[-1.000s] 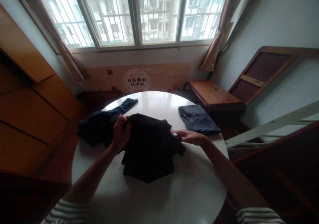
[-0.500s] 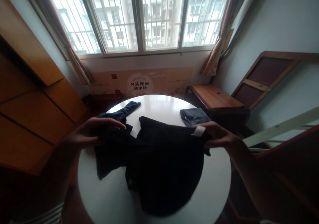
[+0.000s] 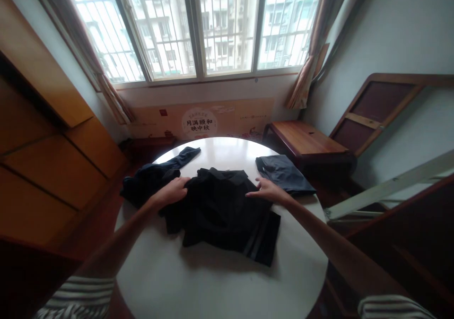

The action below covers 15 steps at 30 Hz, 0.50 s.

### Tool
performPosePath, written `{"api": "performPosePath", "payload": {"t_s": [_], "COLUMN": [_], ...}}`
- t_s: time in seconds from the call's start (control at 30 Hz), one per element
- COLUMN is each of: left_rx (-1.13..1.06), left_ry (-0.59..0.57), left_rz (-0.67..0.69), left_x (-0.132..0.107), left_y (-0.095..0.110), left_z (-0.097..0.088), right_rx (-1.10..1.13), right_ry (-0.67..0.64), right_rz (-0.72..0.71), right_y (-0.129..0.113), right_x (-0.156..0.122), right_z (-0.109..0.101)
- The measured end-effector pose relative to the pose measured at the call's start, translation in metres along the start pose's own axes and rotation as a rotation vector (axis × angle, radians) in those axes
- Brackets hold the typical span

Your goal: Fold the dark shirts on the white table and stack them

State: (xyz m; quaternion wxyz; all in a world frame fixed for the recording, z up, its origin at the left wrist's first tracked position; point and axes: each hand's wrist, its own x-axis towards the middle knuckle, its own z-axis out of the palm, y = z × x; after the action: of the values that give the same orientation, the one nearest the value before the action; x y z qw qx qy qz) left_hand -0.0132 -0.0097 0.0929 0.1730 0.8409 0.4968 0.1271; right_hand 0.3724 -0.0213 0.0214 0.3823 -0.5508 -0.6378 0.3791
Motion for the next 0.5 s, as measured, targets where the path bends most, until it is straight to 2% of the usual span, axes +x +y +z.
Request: {"api": "performPosePath", "payload": {"t_s": [0.1,0.2,0.27,0.37,0.43,0.5], "left_rx": [-0.037,-0.027,-0.054,-0.219,-0.331,-0.352], "left_ry": [0.028,-0.008,-0.068,-0.032,0.075,0.227], "left_rz": [0.081,0.014,-0.015,0.036,0.061,0.059], "left_x": [0.006,0.017,0.020,0.019,0.025,0.043], "left_y": [0.004,0.014,0.017,0.010,0.001,-0.005], "left_z": [0.010,0.015,0.009,-0.019,-0.045,-0.070], "right_rx": [0.049,0.146,0.217,0.227,0.142,-0.026], "right_ry": [-0.053,-0.149,-0.176,-0.137,-0.087,0.032], "right_rz": [-0.056,0.007,0.058,0.063,0.015,-0.080], "right_y": [0.000,-0.018,-0.030,-0.044,-0.053,-0.065], "right_x": [-0.011,-0.017,-0.021,-0.027,-0.022,-0.006], "right_z": [0.004,0.004,-0.008,-0.044,-0.074,-0.098]}}
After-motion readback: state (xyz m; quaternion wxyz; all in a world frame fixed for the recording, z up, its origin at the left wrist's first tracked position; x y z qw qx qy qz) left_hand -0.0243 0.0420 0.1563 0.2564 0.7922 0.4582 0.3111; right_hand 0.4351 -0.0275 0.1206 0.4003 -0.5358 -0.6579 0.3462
